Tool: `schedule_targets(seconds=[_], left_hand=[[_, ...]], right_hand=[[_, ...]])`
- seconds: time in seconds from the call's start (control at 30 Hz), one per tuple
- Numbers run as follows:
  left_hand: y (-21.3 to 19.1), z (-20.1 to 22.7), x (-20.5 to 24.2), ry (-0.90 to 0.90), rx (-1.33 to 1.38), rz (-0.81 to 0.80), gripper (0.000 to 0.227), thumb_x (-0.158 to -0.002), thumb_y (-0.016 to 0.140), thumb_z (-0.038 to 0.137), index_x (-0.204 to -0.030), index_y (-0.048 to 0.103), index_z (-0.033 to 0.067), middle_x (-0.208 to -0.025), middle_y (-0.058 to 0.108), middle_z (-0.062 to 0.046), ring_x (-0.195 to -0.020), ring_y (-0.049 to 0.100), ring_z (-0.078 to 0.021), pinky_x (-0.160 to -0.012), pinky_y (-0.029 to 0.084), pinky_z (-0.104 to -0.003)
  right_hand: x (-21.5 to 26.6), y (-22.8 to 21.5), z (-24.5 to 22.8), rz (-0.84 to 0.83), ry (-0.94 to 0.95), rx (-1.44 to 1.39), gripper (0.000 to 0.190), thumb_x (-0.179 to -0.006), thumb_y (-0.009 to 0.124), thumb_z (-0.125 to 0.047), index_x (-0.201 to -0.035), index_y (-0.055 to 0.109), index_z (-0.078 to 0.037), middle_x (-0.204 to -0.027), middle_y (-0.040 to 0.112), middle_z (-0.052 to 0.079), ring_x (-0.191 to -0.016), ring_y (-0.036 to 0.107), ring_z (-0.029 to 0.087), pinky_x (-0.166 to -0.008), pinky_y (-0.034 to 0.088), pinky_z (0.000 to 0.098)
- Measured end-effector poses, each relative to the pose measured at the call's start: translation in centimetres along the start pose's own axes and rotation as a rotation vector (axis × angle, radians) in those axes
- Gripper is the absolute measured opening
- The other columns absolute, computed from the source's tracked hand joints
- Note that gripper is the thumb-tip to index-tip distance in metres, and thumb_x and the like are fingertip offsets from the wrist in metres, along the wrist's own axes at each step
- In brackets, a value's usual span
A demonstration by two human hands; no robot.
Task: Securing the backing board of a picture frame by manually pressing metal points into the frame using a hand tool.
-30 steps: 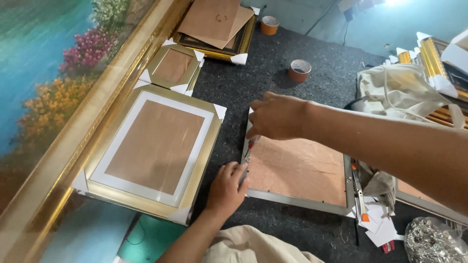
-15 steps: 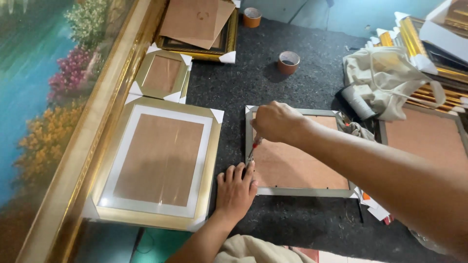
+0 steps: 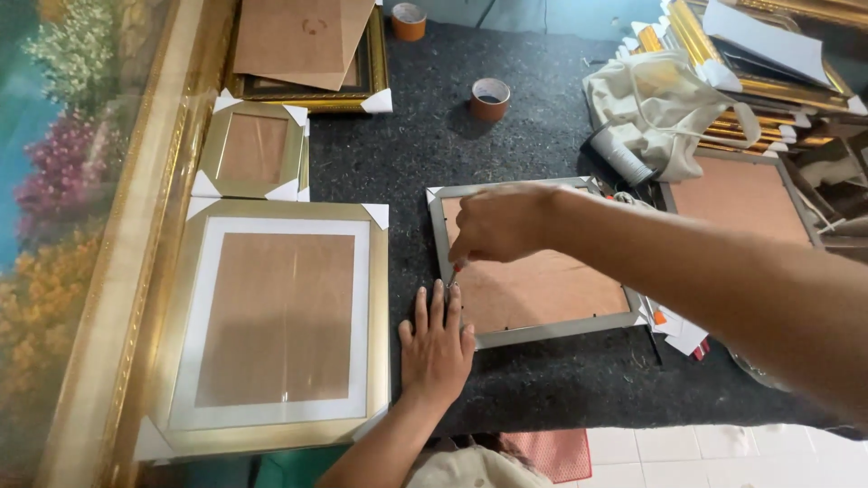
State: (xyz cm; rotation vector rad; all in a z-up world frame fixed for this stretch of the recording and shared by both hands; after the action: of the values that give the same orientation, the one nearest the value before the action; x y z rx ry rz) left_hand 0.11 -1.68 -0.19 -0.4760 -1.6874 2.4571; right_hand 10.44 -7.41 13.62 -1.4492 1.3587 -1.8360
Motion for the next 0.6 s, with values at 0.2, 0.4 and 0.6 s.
schedule_targets(seconds=[0.2,0.4,0.6], left_hand=[[-0.3,0.0,-0.2,-0.072,0.091,-0.175,0.052,-0.088,0.03,0.035,-0.136,0.026,0.0173,-0.141,0.026,-0.009,-0.13,0.019,-0.0295,-0.085,0.03,-0.044],[-0.8,0.2,0.0,-0.034,0.0,-0.049,0.052,-0.086,0.035,0.037,-0.134,0.031,0.0166,-0.137,0.033,-0.009,-0.127,0.026,-0.0291,-0.08,0.032,-0.043],[0.1,0.1,0.3,-0.026,0.019,0.014,0.05,-0.083,0.037,0.036,-0.13,0.036,0.0181,-0.136,0.036,-0.01,-0.126,0.029,-0.0305,-0.079,0.033,-0.044]], right_hand=[[-3.7,1.3,1.3,0.077,0.442,-0.161,0.018,-0.079,0.054,-0.031,-0.08,0.069,-0.022,-0.07,0.066,0.005,-0.066,0.065,0.026,-0.055,0.055,0.0339],[-4.3,0.9,2.4,-0.035,0.501,-0.047,0.016,-0.076,0.056,-0.021,-0.074,0.067,-0.01,-0.064,0.064,0.007,-0.066,0.065,0.026,-0.058,0.054,0.0341],[0.2,-3.7,-0.6,-0.153,0.42,0.012,0.019,-0.083,0.051,-0.023,-0.094,0.065,-0.017,-0.08,0.066,0.005,-0.076,0.065,0.022,-0.066,0.054,0.0361]])
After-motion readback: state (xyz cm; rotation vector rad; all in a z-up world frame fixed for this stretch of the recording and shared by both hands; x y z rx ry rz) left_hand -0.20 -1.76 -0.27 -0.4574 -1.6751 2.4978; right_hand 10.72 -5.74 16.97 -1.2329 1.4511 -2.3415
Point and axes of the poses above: each hand's wrist, its own x-axis away from the middle knuckle, its own y-axis out of the palm, z = x × y, the point moved 5 cm from there along -x, towards the middle knuckle
